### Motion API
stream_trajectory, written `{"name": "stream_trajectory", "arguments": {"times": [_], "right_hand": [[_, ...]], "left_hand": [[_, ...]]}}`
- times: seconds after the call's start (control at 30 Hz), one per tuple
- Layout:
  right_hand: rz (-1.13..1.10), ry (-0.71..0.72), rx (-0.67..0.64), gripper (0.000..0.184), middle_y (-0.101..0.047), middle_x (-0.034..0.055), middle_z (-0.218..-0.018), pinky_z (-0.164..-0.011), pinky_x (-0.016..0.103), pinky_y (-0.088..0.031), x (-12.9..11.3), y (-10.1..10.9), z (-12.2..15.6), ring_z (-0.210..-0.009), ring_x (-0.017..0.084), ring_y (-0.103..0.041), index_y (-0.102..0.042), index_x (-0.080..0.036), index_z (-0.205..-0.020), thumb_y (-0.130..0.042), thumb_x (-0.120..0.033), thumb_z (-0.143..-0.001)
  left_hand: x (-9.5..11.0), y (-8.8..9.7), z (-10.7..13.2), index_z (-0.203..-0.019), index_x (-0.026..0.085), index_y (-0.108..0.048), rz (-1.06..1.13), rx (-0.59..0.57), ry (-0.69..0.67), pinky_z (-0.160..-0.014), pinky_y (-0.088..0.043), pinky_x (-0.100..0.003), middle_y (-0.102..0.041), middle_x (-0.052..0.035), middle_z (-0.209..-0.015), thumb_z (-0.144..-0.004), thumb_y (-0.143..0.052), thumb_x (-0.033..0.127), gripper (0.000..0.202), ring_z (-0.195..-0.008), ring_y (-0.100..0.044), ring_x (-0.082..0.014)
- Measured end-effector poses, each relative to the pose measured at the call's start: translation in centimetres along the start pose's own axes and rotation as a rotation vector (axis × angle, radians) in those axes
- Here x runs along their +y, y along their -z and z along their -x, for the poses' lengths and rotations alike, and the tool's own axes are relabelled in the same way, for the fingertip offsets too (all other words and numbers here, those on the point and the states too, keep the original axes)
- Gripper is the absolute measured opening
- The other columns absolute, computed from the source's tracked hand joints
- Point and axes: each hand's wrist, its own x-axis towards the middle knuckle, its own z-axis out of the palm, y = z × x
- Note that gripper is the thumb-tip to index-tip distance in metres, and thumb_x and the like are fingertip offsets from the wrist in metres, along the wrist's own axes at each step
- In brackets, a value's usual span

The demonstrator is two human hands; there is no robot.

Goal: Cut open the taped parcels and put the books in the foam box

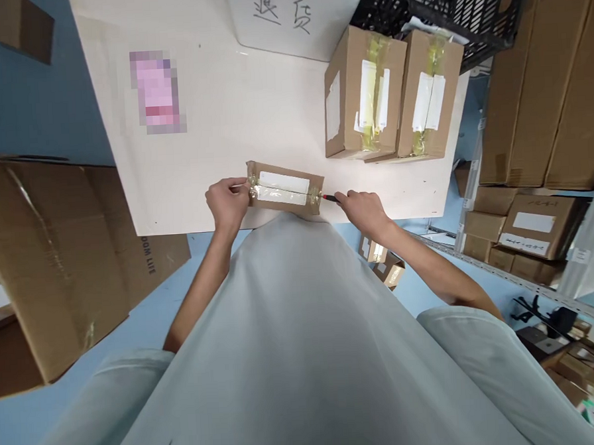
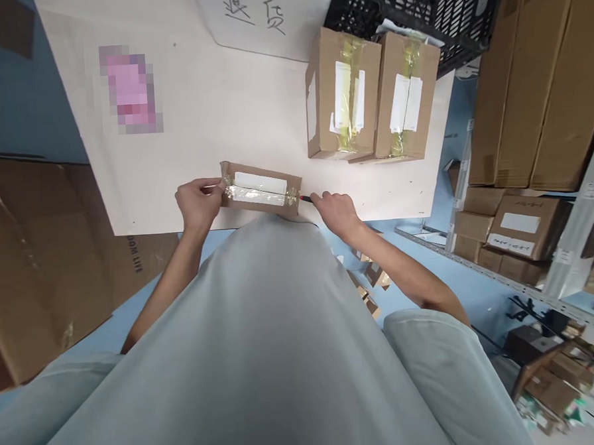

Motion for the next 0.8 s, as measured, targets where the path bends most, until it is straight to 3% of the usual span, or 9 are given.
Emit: {"name": "stream_trajectory", "arguments": {"times": [0.3, 0.47, 0.6, 0.8], "right_hand": [[-0.018, 0.138, 0.009, 0.043, -0.077, 0.0208, -0.125, -0.080, 0.035, -0.044, 3.6, 0.8, -0.1, -0.109, 0.031, -0.078, -0.061, -0.019, -0.156, -0.038, -0.017, -0.119], [-0.019, 0.182, 0.017, 0.050, -0.077, 0.0211, -0.124, -0.080, 0.035, -0.044, 4.8, 0.9, 0.1, -0.107, 0.031, -0.077, -0.052, -0.019, -0.166, -0.038, -0.015, -0.118], [-0.005, 0.184, 0.020, 0.051, -0.077, 0.0205, -0.125, -0.084, 0.036, -0.043, 5.1, 0.4, -1.0, -0.107, 0.031, -0.076, -0.053, -0.019, -0.165, -0.037, -0.012, -0.117], [-0.005, 0.201, 0.036, 0.048, -0.078, 0.0193, -0.127, -0.081, 0.035, -0.042, 5.5, 0.5, -1.6, -0.102, 0.029, -0.075, -0.055, -0.021, -0.163, -0.032, -0.020, -0.121]], "left_hand": [[0.8, -1.0, 2.0, -0.109, 0.022, -0.080, -0.055, 0.001, 0.062, -0.100, -0.066, -0.043, -0.087, -0.0080, -0.118, -0.094, -0.071, 0.028, 0.019, -0.106, -0.083, -0.0299], [1.8, -2.8, 3.9, -0.109, 0.021, -0.076, -0.139, 0.122, 0.037, -0.108, -0.062, -0.043, -0.085, -0.0100, -0.120, -0.100, -0.068, 0.035, 0.019, -0.112, -0.082, -0.0306], [1.9, -3.2, 3.9, -0.112, 0.021, -0.075, -0.128, 0.122, 0.035, -0.106, -0.061, -0.042, -0.084, -0.0102, -0.120, -0.103, -0.071, 0.047, 0.028, -0.112, -0.082, -0.0310], [2.7, -3.1, 3.5, -0.111, 0.017, -0.077, -0.133, 0.117, 0.081, -0.104, -0.059, -0.037, -0.085, -0.0075, -0.120, -0.103, -0.075, 0.041, 0.025, -0.107, -0.081, -0.0277]]}}
